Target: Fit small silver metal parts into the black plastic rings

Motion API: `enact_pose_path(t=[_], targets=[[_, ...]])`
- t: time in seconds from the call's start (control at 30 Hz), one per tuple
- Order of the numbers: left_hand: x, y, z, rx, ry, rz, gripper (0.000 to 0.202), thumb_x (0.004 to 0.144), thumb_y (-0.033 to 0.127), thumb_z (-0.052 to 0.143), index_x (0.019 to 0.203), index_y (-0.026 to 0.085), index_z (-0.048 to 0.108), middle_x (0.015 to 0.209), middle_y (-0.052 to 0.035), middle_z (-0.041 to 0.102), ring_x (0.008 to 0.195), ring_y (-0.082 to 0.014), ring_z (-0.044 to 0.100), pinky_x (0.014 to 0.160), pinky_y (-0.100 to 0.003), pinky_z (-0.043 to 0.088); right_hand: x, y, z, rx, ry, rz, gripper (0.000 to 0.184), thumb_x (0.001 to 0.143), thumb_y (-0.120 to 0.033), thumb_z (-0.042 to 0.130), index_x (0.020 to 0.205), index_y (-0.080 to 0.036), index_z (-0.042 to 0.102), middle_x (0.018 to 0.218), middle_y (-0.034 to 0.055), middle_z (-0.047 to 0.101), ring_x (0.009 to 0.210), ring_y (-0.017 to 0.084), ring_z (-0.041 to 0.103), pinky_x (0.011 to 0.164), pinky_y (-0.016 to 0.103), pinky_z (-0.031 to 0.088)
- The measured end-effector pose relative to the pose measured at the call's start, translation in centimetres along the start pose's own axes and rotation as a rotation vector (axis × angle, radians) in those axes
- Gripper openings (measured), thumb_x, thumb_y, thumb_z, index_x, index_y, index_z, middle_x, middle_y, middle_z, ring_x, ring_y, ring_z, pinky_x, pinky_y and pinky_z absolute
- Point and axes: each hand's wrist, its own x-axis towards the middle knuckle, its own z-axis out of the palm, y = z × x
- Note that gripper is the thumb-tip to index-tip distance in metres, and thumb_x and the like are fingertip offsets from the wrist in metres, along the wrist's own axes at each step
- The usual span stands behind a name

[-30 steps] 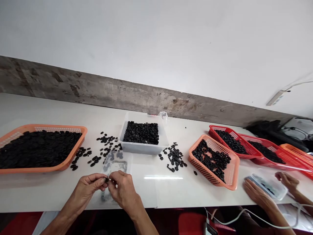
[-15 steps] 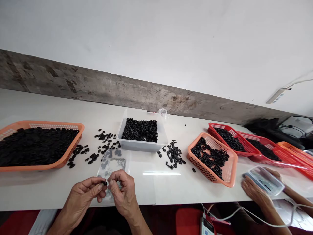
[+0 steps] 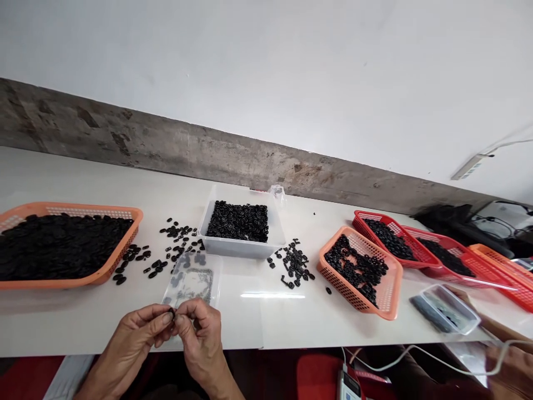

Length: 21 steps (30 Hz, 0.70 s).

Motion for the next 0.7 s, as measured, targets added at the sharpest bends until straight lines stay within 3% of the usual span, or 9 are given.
enact_pose_path(t=[0.13, 0.3, 0.7], targets=[[-0.5, -0.2, -0.1, 0.080, 0.048, 0.041, 0.021, 0.061, 0.036, 0.081, 0.067, 0.017, 0.075, 0.051, -0.0005, 0.066, 0.048, -0.0125, 0.054, 0.045, -0.020, 0.041, 0.2, -0.1, 0.0, 0.053, 0.047, 0.042, 0.022, 0.087, -0.036, 0.061, 0.078, -0.016, 0.060, 0.061, 0.0002, 0.057, 0.054, 0.013, 0.055, 0.055, 0.025, 0.045], [-1.2, 0.5, -0.1, 0.140, -0.010, 0.033, 0.024, 0.062, 0.039, 0.078, 0.070, 0.017, 0.075, 0.055, -0.0031, 0.069, 0.046, -0.0152, 0.056, 0.042, -0.023, 0.043, 0.5, -0.3, 0.0, 0.108, 0.073, 0.070, 0.023, 0.083, -0.037, 0.065, 0.076, -0.016, 0.060, 0.061, -0.0004, 0.057, 0.052, 0.012, 0.055, 0.054, 0.024, 0.045], [-1.3, 0.9, 0.0, 0.219, -0.021, 0.043, 0.026, 0.062, 0.042, 0.077, 0.069, 0.017, 0.076, 0.047, -0.0030, 0.066, 0.043, -0.0157, 0.055, 0.042, -0.024, 0.044, 0.4, 0.2, 0.3, 0.158, 0.057, 0.067, 0.024, 0.083, -0.038, 0.065, 0.077, -0.016, 0.061, 0.057, -0.0023, 0.053, 0.044, 0.008, 0.047, 0.046, 0.021, 0.039]])
